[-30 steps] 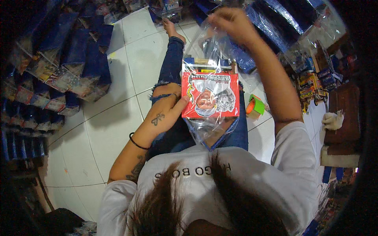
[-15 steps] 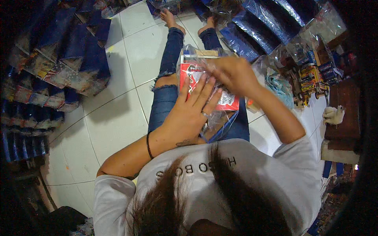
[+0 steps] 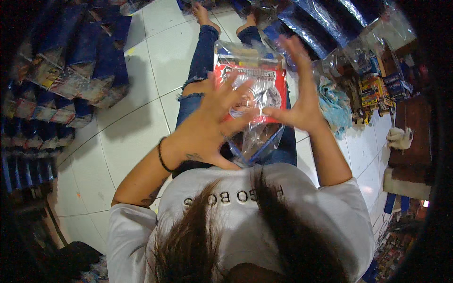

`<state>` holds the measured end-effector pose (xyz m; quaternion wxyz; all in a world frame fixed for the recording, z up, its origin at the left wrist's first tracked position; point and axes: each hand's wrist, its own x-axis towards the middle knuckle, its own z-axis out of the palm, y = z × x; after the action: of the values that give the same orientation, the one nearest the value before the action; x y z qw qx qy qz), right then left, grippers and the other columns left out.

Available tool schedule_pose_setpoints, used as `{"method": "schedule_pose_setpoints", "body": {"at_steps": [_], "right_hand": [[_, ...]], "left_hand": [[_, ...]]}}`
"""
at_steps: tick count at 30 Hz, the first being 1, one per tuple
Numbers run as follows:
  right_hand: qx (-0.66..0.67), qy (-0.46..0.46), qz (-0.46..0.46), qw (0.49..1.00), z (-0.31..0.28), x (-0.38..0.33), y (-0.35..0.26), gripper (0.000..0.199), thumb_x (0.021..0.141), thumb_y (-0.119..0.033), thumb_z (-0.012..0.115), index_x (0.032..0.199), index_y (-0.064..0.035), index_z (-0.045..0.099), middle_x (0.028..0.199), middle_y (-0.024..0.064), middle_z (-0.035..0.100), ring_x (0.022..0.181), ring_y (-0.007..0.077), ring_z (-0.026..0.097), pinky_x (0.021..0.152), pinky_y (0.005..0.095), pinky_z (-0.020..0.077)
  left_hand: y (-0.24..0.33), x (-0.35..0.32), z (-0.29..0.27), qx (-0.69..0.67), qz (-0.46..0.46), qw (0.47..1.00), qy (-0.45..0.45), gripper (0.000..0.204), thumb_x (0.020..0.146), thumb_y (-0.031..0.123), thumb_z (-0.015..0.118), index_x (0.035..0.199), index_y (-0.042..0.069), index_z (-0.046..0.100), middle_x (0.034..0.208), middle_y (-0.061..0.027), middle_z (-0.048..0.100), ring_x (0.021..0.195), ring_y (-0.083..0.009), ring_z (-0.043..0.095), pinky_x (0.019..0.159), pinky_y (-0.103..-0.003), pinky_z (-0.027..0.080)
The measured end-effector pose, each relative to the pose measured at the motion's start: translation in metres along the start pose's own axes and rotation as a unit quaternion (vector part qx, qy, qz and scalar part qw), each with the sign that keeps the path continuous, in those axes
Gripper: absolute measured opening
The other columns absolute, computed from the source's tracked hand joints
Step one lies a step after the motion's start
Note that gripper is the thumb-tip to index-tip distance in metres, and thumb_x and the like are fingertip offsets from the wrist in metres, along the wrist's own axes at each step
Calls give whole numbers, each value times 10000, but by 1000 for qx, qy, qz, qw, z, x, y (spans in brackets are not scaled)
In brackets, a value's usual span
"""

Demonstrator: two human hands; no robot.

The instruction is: The person sits on the floor and repeatedly wraps wooden toy trucks in clear plastic bags. They use a tape dispenser to seal the bags and place the finished packages on the floor.

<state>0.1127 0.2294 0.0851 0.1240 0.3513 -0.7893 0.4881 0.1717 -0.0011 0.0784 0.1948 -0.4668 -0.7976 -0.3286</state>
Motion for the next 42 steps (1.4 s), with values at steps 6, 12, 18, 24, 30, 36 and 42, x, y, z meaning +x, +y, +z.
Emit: {"method": "schedule_pose_setpoints", "body": {"at_steps": [6,12,18,24,30,36,42], "right_hand": [[-59,-187,175,965,-24,121,19,662,713,-316,752,1247,-25,491,1209,186,504,1091,335,533,936,383,423],[-201,-61,40,977,-24,106,16,886,726,-377,779,1423,-46,345,1328,154,524,1238,269,490,1060,352,335],[-5,-200,134,971,-6,89,49,580,798,-434,705,1182,-12,603,1082,164,661,996,252,632,884,361,465],[-72,-88,59,992,7,94,42,339,926,-359,564,998,-49,681,761,148,669,648,218,611,637,353,482],[-203,-101,-41,973,14,58,8,258,894,-270,570,1049,-84,661,826,174,649,759,338,651,682,423,505],[-215,-116,-49,969,14,-11,-2,467,794,-114,602,1257,-76,551,1331,142,516,1302,302,421,1105,428,322],[-138,-166,5,976,-4,-55,-26,419,808,-75,537,1223,-38,570,1355,151,495,1323,340,386,1128,487,251]], "left_hand": [[-71,25,-25,21,-208,972,105,782,739,377,725,1365,28,412,1357,-246,425,1261,-411,407,1071,-423,311],[-112,86,-28,128,-196,972,-4,364,796,313,720,1055,60,691,905,-156,683,757,-221,650,682,-327,508],[-99,98,-11,-65,-230,965,112,311,824,201,666,1040,-22,645,905,-148,683,686,-205,666,651,-325,530],[16,3,-10,31,-39,981,-187,916,652,446,722,1387,21,378,1498,-240,243,1417,-399,176,1065,-677,101],[20,-6,31,182,-153,965,-112,1125,524,531,779,1435,52,325,1501,-291,182,1404,-466,137,1064,-672,112],[23,11,23,174,-132,969,-112,1257,428,542,815,1473,119,258,1516,-288,124,1404,-472,117,1070,-667,113],[23,24,29,163,-98,972,-137,1231,424,509,827,1480,233,259,1498,-255,206,1405,-425,158,1106,-624,103]]}}
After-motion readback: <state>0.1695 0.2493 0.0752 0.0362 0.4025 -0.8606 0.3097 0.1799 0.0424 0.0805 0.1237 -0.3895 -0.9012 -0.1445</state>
